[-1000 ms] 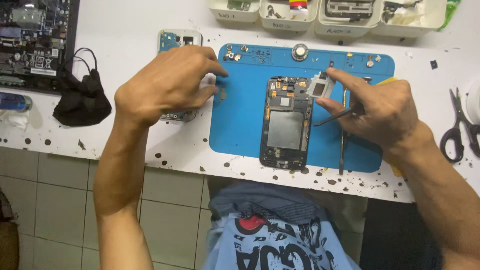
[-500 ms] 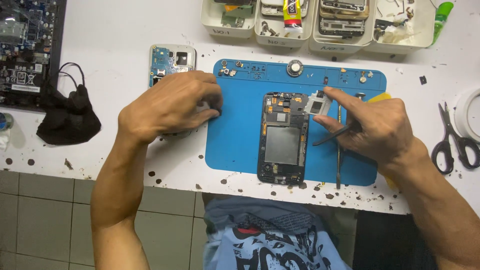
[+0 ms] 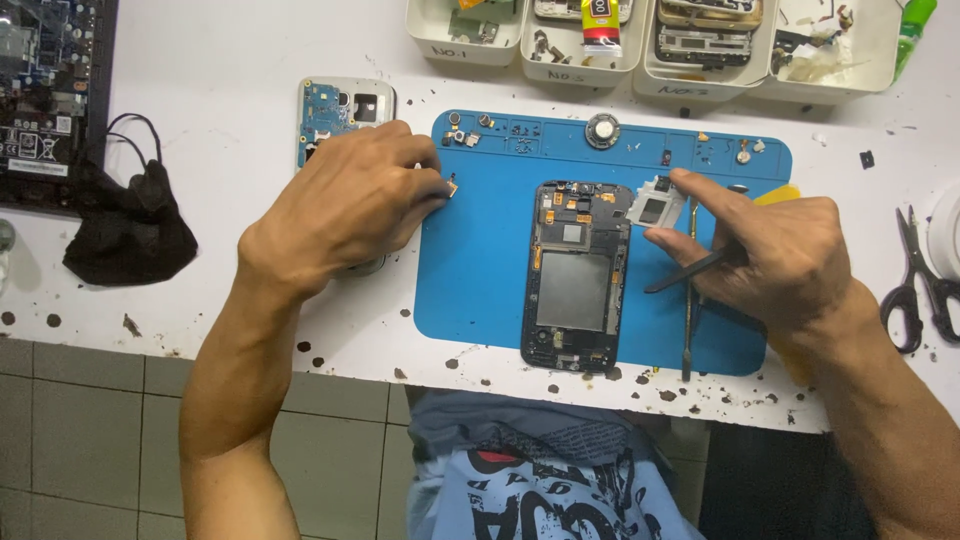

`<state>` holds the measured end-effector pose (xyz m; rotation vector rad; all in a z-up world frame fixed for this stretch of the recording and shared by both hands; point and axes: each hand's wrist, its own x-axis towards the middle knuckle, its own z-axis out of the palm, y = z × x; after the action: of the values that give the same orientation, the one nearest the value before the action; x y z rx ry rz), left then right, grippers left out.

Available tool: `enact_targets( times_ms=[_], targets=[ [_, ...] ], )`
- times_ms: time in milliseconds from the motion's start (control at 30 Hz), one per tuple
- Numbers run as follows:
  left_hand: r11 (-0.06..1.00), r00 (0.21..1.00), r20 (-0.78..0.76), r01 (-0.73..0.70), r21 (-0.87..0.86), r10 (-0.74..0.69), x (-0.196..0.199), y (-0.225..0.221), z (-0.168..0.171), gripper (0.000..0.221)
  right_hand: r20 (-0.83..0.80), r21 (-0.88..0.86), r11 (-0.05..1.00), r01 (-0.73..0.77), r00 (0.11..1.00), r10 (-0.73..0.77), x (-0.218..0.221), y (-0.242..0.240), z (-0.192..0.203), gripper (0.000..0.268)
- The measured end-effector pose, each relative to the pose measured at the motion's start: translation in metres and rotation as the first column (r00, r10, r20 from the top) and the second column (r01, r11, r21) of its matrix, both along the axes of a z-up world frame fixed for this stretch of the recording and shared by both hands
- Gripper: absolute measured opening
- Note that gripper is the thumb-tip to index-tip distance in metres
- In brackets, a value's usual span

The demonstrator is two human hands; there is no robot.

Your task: Repairing the internal components of a smartphone using tweezers and a spudger on a workbench

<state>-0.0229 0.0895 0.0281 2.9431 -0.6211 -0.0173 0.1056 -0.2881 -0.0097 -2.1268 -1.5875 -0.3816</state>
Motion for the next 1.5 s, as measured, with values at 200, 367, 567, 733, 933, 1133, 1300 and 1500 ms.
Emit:
enact_targets(
  times_ms=[200, 367, 567, 733, 933, 1133, 1300, 1500],
  targets=[
    [0.999, 0.997, -0.073, -0.033, -0.031, 0.031, -0.003, 0.001, 0.003, 0.022, -0.009, -0.021, 1.000, 0.011, 1.000, -0.011, -0.001, -0.001, -0.001, 0.051],
    [0.998, 0.997, -0.063, -0.049, -0.036, 0.047, 0.000, 0.000, 0.002, 0.018, 0.020, -0.011, 1.000, 0.018, 1.000, -0.018, 0.000, -0.002, -0.002, 0.052],
    [0.996, 0.998, -0.043, -0.058, -0.070, 0.055, 0.001, 0.002, 0.000, 0.020, 0.032, -0.008, 1.000, -0.001, 1.000, 0.001, 0.000, 0.001, -0.001, 0.048],
    [0.998, 1.000, 0.000, -0.028, -0.052, 0.028, 0.001, 0.002, -0.002, 0.022, 0.076, 0.005, 1.000, -0.015, 0.997, 0.015, 0.001, 0.001, 0.001, 0.049],
    [1.000, 0.998, 0.055, 0.001, -0.001, -0.001, 0.001, 0.004, -0.002, 0.027, 0.076, 0.000, 1.000, -0.010, 0.997, 0.010, 0.002, 0.000, -0.002, 0.049],
    [0.999, 1.000, -0.020, -0.012, -0.046, 0.011, 0.002, 0.003, 0.000, 0.033, 0.100, -0.001, 1.000, -0.010, 0.995, 0.010, 0.002, 0.001, 0.003, 0.047],
    [0.970, 0.997, 0.071, 0.048, -0.238, -0.032, 0.005, 0.002, -0.001, 0.016, 0.094, -0.006, 1.000, -0.006, 0.996, 0.007, 0.003, 0.000, 0.002, 0.048],
    [0.763, 0.996, -0.066, -0.092, -0.640, 0.065, 0.007, -0.025, 0.010, 0.016, 0.137, 0.005, 1.000, 0.007, 0.991, -0.007, 0.002, 0.000, 0.002, 0.048]
  ],
)
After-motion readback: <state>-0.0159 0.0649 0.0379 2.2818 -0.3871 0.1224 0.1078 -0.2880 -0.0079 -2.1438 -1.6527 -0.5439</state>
